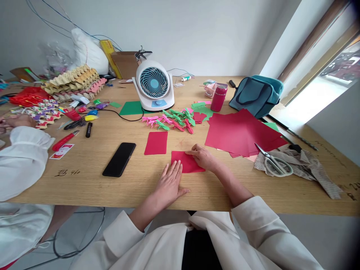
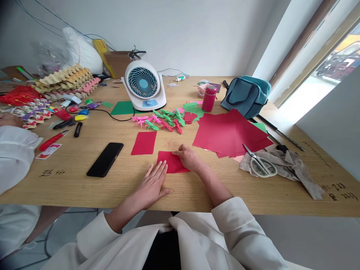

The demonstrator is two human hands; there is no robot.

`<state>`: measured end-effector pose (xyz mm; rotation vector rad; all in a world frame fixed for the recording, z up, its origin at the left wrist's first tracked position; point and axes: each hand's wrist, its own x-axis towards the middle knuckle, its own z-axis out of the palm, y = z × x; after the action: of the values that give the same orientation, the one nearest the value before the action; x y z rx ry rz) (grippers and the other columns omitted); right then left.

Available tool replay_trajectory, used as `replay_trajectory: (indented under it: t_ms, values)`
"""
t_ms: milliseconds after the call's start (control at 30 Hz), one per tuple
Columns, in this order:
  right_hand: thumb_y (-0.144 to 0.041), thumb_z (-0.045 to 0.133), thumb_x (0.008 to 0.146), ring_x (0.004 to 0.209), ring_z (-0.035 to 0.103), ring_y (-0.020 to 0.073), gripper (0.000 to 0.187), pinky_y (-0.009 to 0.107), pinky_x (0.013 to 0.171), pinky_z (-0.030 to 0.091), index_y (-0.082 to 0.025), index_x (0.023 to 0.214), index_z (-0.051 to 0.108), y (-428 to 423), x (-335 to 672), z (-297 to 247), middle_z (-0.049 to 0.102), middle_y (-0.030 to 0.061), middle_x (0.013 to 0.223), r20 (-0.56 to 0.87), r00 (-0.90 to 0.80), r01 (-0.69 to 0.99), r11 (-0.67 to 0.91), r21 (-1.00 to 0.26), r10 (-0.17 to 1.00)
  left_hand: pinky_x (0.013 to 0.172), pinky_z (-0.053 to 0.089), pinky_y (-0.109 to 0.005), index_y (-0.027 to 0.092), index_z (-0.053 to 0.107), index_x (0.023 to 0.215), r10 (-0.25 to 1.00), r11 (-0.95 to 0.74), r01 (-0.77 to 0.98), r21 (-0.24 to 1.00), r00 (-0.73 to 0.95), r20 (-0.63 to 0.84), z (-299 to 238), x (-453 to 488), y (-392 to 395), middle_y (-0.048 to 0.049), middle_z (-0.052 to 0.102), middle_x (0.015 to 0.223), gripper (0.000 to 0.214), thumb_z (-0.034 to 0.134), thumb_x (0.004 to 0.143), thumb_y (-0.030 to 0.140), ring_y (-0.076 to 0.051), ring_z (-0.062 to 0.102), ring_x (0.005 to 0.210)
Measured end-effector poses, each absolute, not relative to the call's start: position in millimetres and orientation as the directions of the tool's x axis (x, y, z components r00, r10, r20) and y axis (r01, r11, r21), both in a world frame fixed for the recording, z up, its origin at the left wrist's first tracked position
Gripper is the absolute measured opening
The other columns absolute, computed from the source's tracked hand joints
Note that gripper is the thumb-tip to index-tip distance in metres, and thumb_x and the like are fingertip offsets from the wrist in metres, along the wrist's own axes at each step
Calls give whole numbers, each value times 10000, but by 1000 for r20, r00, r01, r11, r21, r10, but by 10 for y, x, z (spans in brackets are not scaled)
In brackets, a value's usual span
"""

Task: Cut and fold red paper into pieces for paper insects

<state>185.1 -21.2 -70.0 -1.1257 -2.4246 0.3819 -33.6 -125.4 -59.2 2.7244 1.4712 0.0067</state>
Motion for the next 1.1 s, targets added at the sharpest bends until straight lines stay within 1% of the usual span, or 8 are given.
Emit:
replay_trajectory:
  t_ms: [200,333,467,633,700,800,900,1100]
  values:
    - [-15,467,838,916,573,171,477,298,881,472,-209,1217,681,-207,1864,-687,572,95,1050,250,-578,652,624,-431,777,1197,196,-449,46,239,1515,791,-604,793,83,609,-57,-575,-92,-1207,-211,210,1588,974,423,842,725,-311,175,1486]
    - [-10,451,847,907,583,166,487,294,879,476,-206,1232,675,-196,1878,-688,578,98,1062,236,-582,641,617,-457,779,1197,186,-447,58,223,1520,766,-632,766,113,641,-61,-571,-44,-1187,-207,213,1591,963,422,848,718,-307,169,1488]
    - [-26,455,875,898,587,163,463,293,866,480,-219,1233,675,-170,1900,-688,584,97,1061,227,-600,626,627,-464,767,1181,180,-510,113,186,1537,737,-660,737,143,673,-68,-558,-56,-1158,-188,207,1599,946,409,849,723,-322,148,1489]
    - [-22,465,871,896,587,162,462,283,863,469,-224,1229,677,-147,1919,-645,578,93,1055,185,-620,636,626,-451,763,1159,193,-555,157,225,1534,729,-656,738,160,674,-122,-527,-41,-1143,-185,215,1598,915,479,839,694,-355,129,1487]
    - [-4,455,860,903,588,158,489,270,861,466,-231,1235,673,-145,1923,-627,578,87,1049,173,-625,641,627,-444,761,1152,195,-573,177,242,1531,733,-650,743,161,668,-124,-519,-24,-1149,-185,225,1596,906,494,831,693,-365,137,1483]
    - [2,461,850,908,593,154,510,260,859,467,-249,1243,667,-142,1929,-620,580,77,1047,170,-628,634,626,-454,759,1129,201,-617,246,263,1528,748,-635,753,170,655,-106,-514,11,-1167,-174,227,1597,875,500,820,703,-393,167,1469]
    - [2,478,842,904,597,153,509,259,851,472,-245,1246,664,-137,1935,-628,575,79,1060,174,-630,622,626,-470,757,1107,188,-664,300,288,1518,767,-613,770,177,634,-104,-515,70,-1190,-167,208,1603,862,501,800,727,-432,163,1459]
    - [5,496,840,916,588,153,504,261,863,461,-235,1251,660,-141,1929,-624,566,86,1072,162,-630,635,624,-456,759,1034,129,-778,376,258,1515,811,-547,811,208,575,-111,-535,237,-1242,-168,218,1597,946,514,711,804,-511,145,1432]
